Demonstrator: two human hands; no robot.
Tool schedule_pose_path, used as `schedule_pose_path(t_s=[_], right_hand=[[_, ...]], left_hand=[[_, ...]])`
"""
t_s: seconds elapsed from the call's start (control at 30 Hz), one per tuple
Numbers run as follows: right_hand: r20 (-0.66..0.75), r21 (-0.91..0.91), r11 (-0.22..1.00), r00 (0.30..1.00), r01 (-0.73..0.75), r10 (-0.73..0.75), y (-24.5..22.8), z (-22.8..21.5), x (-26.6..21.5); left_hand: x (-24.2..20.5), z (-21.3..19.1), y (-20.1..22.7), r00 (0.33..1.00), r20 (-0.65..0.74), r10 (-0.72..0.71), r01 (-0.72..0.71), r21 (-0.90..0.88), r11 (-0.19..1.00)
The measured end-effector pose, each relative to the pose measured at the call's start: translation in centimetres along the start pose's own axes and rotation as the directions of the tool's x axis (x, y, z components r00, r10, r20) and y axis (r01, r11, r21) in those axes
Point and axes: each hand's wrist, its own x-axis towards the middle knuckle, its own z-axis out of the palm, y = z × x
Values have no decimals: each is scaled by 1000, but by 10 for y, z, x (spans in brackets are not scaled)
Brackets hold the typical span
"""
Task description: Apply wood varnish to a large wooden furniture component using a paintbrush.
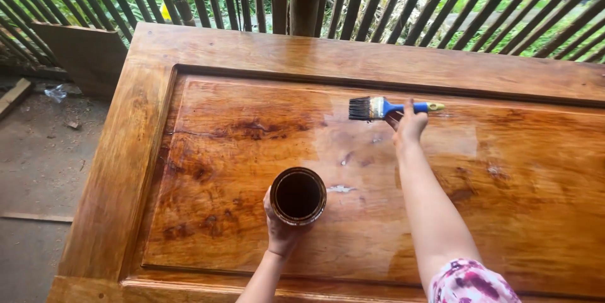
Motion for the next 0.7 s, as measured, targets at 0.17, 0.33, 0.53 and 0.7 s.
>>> schedule_pose_path(t_s=[0.17,0.33,0.53,0.7], right_hand=[[104,-117,966,970,231,-219,34,55,9],[261,-378,762,850,526,-457,45,67,-7],[405,-493,550,738,674,-540,21,54,-15],[413,-558,438,694,705,-590,-4,-13,30]], left_hand=[[-3,1,4,997,61,-36,39,-55,998],[-1,0,3,996,87,8,-12,39,999],[-15,1,-12,992,111,-59,64,-43,997],[-22,11,-18,983,145,-109,117,-45,992]])
